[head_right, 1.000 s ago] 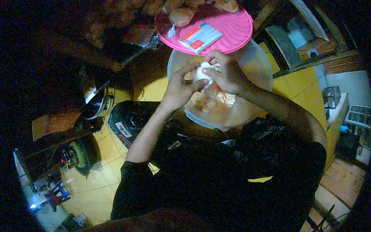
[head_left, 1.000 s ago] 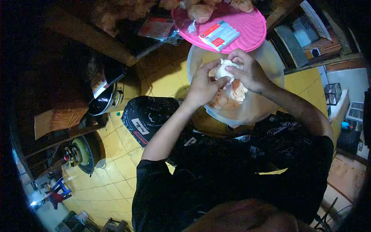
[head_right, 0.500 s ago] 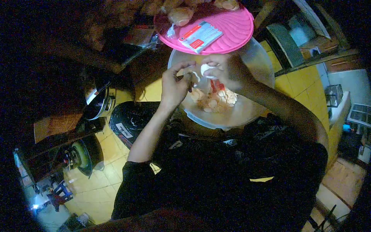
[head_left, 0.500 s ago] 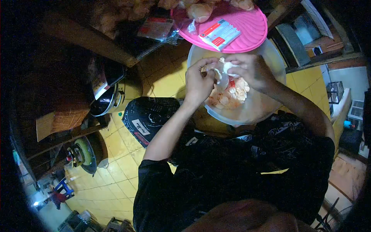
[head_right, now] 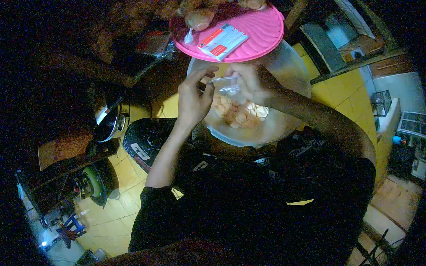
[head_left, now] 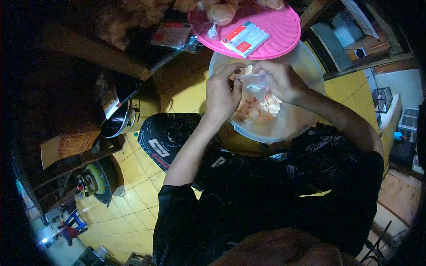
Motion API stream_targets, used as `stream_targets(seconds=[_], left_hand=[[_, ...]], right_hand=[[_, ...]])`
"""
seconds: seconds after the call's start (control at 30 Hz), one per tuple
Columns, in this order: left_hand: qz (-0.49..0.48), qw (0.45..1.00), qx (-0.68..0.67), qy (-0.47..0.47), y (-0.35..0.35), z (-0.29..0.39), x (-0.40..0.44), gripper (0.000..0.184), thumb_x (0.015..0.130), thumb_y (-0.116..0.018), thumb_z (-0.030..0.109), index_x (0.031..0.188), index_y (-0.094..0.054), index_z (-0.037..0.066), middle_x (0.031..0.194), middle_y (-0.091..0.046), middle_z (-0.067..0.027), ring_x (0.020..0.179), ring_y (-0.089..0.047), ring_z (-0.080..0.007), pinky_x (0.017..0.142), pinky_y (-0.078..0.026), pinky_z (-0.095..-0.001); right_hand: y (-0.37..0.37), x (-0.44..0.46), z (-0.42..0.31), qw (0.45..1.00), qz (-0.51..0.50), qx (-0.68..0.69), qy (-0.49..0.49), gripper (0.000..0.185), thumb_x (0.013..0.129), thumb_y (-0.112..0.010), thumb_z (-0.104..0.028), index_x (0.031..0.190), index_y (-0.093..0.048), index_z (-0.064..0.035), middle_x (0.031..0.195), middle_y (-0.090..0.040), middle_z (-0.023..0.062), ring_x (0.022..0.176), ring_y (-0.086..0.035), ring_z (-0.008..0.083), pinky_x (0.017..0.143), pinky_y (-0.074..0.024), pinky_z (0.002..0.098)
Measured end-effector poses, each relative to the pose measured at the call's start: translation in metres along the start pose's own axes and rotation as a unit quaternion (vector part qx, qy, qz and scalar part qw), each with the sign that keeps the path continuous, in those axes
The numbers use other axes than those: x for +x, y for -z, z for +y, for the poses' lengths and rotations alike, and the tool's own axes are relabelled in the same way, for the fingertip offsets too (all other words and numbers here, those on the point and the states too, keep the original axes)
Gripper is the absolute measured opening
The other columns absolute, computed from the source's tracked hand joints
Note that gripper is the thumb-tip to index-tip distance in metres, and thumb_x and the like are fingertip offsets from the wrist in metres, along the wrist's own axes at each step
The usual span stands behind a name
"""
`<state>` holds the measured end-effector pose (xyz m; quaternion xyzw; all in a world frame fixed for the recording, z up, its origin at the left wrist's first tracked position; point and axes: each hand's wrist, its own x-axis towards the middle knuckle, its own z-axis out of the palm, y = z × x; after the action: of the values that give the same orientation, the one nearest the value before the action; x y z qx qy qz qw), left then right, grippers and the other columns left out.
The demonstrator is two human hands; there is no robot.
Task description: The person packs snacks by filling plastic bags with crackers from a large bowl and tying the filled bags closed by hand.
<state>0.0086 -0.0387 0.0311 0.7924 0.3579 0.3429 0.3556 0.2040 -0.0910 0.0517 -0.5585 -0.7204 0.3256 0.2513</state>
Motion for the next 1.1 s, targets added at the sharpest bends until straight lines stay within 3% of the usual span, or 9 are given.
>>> stream_targets(seconds=[0.07,0.13,0.27,0.33,0.57,0.7,0.83,0.97,1.1], left_hand=[[-0.009,0.998,-0.063,0.012,0.001,0.004,0.0,0.035,0.078,-0.056,-0.006,0.112,-0.061,0.002,0.099,-0.063,-0.0104,0.086,-0.061,-0.0161,0.075,-0.049,-0.0285],[-0.022,0.991,-0.128,0.024,0.002,0.006,0.0,0.038,0.077,-0.058,-0.006,0.114,-0.059,0.002,0.1,-0.062,-0.0099,0.089,-0.06,-0.0165,0.079,-0.048,-0.0283],[-0.056,0.955,-0.29,-0.008,0.005,0.019,0.0,0.041,0.08,-0.064,0.005,0.119,-0.053,0.001,0.114,-0.054,-0.0095,0.106,-0.052,-0.0183,0.094,-0.039,-0.0316],[-0.04,0.96,-0.265,-0.078,0.006,0.034,-0.001,0.04,0.084,-0.066,0.016,0.118,-0.053,0.002,0.121,-0.049,-0.0103,0.117,-0.044,-0.0192,0.101,-0.033,-0.0345],[-0.298,0.892,-0.326,0.093,0.002,0.021,-0.005,0.029,0.09,-0.057,0.027,0.103,-0.062,0.001,0.091,-0.064,-0.0061,0.085,-0.057,-0.0131,0.079,-0.044,-0.0285],[-0.255,0.905,-0.324,0.102,0.01,0.016,-0.002,0.023,0.09,-0.056,0.022,0.095,-0.066,0.002,0.085,-0.065,-0.0025,0.08,-0.056,-0.0097,0.074,-0.044,-0.0264],[-0.204,0.893,-0.379,0.129,0.011,0.015,-0.001,0.021,0.088,-0.058,0.019,0.098,-0.066,0.002,0.088,-0.065,-0.0018,0.082,-0.056,-0.0089,0.076,-0.045,-0.0256],[-0.187,0.906,-0.378,0.039,0.002,0.021,-0.007,0.021,0.088,-0.061,0.019,0.098,-0.066,0.001,0.09,-0.065,-0.0017,0.085,-0.056,-0.0095,0.079,-0.045,-0.0266],[-0.226,0.878,-0.418,0.055,-0.013,0.022,-0.009,0.036,0.09,-0.056,0.032,0.106,-0.062,0.0,0.098,-0.064,-0.0087,0.095,-0.057,-0.0141,0.085,-0.043,-0.0305]], right_hand=[[-0.005,0.0,-0.002,0.999,-0.029,0.019,-0.041,0.034,0.083,-0.055,-0.005,0.117,-0.052,0.0019,0.104,-0.061,0.0201,0.091,-0.063,0.0316,0.079,-0.0495,0.0372],[-0.015,0.0,-0.01,0.984,0.067,-0.056,0.158,0.033,0.078,-0.062,-0.013,0.107,-0.055,0.0008,0.091,-0.062,0.0195,0.089,-0.063,0.0301,0.08,-0.0487,0.0385],[-0.009,0.001,-0.034,0.977,0.04,0.203,0.055,0.032,0.081,-0.059,-0.013,0.109,-0.054,0.0019,0.096,-0.062,0.0192,0.092,-0.062,0.03,0.083,-0.0475,0.0392],[0.011,0.001,-0.044,0.981,0.032,-0.087,0.172,0.027,0.087,-0.054,-0.014,0.109,-0.055,0.0019,0.098,-0.062,0.019,0.094,-0.062,0.0293,0.084,-0.0465,0.0383],[0.028,0.002,-0.05,0.999,0.013,0.036,-0.006,0.028,0.089,-0.054,-0.018,0.106,-0.057,0.0044,0.092,-0.066,0.015,0.09,-0.064,0.0224,0.08,-0.0482,0.0356],[0.05,-0.001,-0.029,0.957,0.049,0.276,-0.081,0.035,0.093,-0.055,-0.032,0.107,-0.055,-0.0002,0.08,-0.061,-0.0019,0.069,-0.055,0.0034,0.065,-0.0441,0.0192],[0.028,0.004,-0.029,0.879,0.152,0.45,-0.037,0.054,0.091,-0.056,-0.041,0.126,-0.048,0.0005,0.09,-0.061,0.0012,0.073,-0.053,0.0067,0.067,-0.0442,0.0234],[0.016,-0.004,-0.03,0.981,-0.049,0.178,-0.051,0.068,0.09,-0.053,-0.049,0.134,-0.039,0.0004,0.114,-0.058,0.0094,0.097,-0.058,0.0145,0.088,-0.0458,0.0306],[0.024,0.007,-0.048,0.911,0.011,0.411,-0.028,0.054,0.09,-0.052,-0.049,0.112,-0.058,-0.0004,0.114,-0.06,0.0146,0.108,-0.057,0.0207,0.094,-0.0447,0.033]])
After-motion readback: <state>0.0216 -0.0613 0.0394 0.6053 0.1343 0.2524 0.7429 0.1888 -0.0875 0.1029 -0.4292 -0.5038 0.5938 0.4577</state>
